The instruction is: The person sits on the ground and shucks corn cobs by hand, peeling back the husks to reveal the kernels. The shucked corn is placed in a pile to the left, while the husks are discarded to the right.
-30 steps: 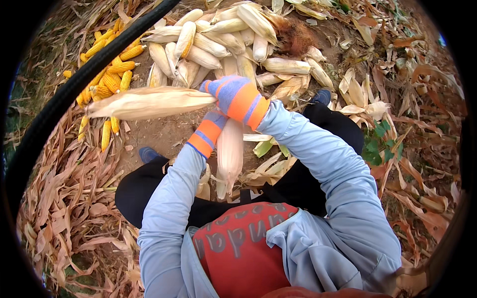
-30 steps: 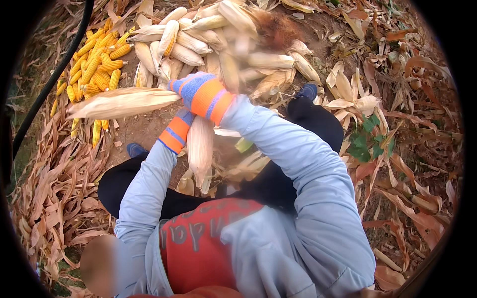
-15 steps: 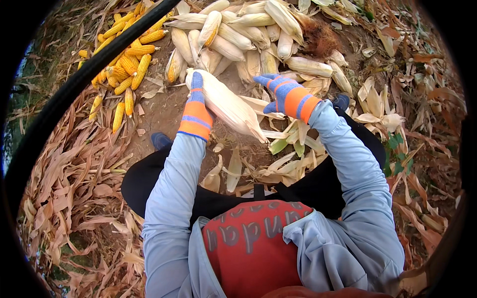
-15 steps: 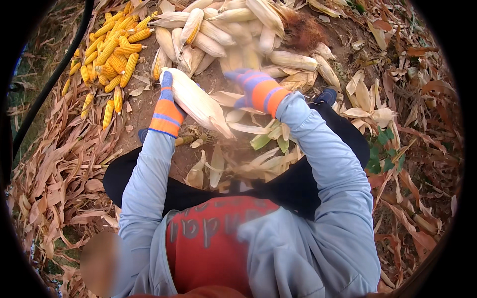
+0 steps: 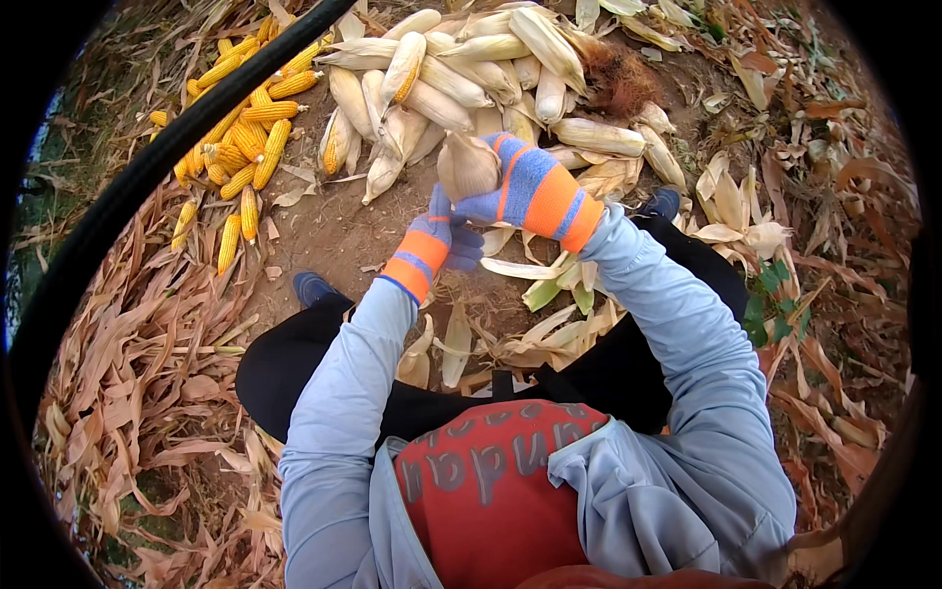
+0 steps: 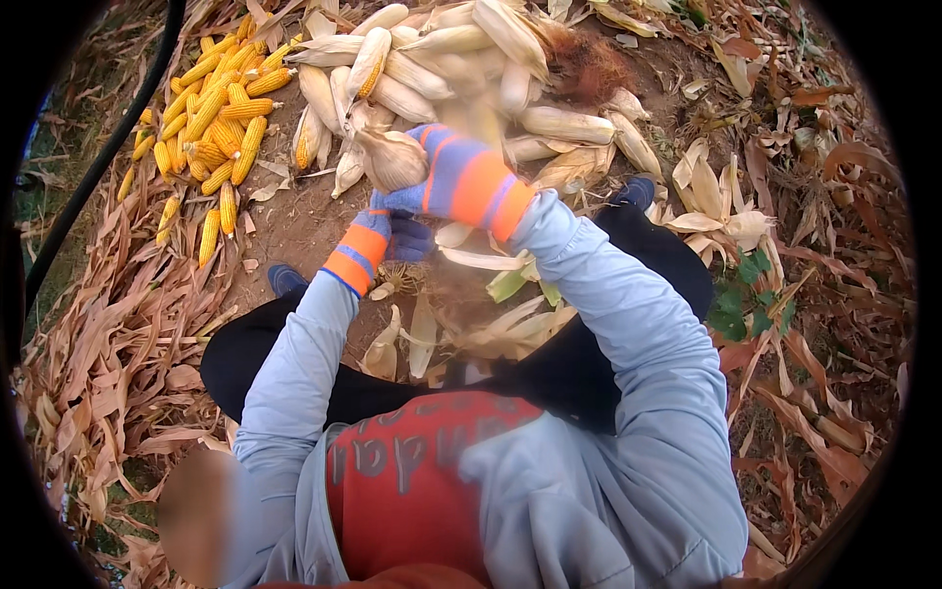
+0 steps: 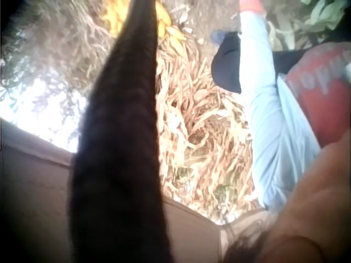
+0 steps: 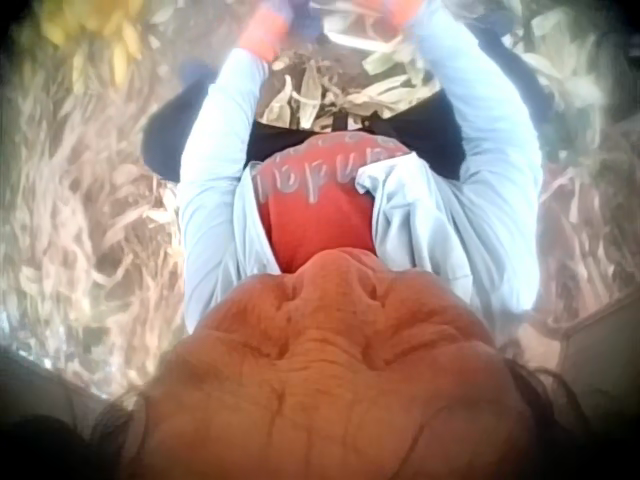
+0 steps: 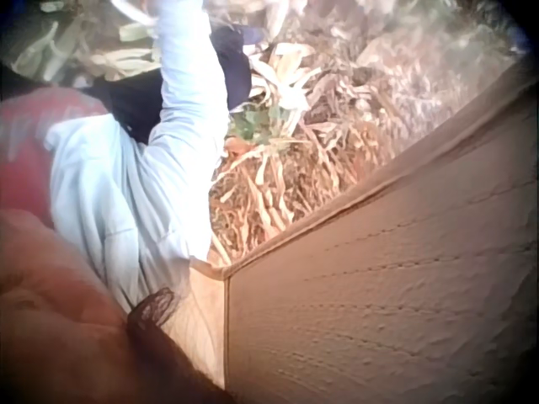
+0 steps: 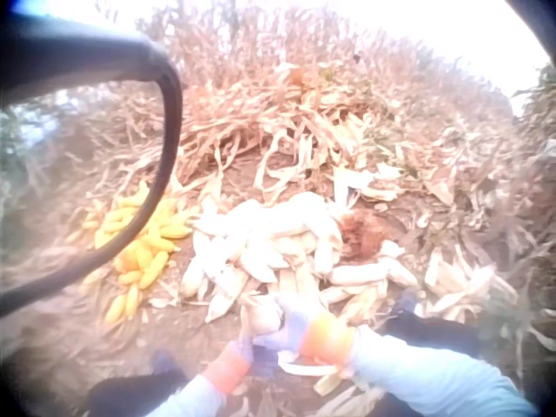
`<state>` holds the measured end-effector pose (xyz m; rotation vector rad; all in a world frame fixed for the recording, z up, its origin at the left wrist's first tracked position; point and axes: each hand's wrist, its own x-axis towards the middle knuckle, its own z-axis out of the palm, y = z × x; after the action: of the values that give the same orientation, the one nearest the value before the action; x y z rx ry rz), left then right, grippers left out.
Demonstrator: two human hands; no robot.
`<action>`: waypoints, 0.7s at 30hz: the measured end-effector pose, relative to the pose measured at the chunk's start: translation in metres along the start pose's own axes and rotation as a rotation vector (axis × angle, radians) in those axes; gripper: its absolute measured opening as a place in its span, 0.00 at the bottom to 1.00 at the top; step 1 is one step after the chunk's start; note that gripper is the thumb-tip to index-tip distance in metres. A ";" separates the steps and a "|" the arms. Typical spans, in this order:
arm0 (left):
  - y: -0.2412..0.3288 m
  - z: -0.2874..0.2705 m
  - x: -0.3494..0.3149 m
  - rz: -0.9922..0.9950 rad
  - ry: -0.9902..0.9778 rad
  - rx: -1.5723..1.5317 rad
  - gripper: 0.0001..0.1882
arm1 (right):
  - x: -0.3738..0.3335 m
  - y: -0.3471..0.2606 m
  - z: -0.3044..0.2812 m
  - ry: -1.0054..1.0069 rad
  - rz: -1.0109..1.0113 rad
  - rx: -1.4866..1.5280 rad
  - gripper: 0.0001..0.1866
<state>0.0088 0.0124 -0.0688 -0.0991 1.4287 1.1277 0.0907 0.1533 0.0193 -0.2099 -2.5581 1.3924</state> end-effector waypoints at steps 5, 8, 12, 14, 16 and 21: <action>-0.016 0.008 -0.003 0.820 0.172 0.287 0.18 | 0.002 0.006 -0.008 0.072 0.286 -0.129 0.31; -0.007 0.027 -0.019 0.645 0.077 -0.070 0.17 | 0.000 0.024 0.004 0.119 0.293 0.017 0.33; -0.011 0.037 -0.018 0.827 0.093 0.039 0.24 | 0.004 0.020 0.007 0.045 0.312 -0.044 0.31; -0.011 0.039 -0.019 0.835 0.111 0.054 0.29 | 0.003 0.018 0.008 0.018 0.294 -0.076 0.29; -0.010 0.034 -0.014 0.780 0.121 0.042 0.33 | 0.000 0.021 0.012 0.031 0.275 0.015 0.26; -0.012 0.027 -0.010 0.787 0.160 0.073 0.34 | 0.004 0.012 0.003 0.020 0.270 0.000 0.20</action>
<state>0.0385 0.0179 -0.0612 0.4747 1.7035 1.7244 0.0868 0.1584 0.0085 -0.5844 -2.5883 1.4690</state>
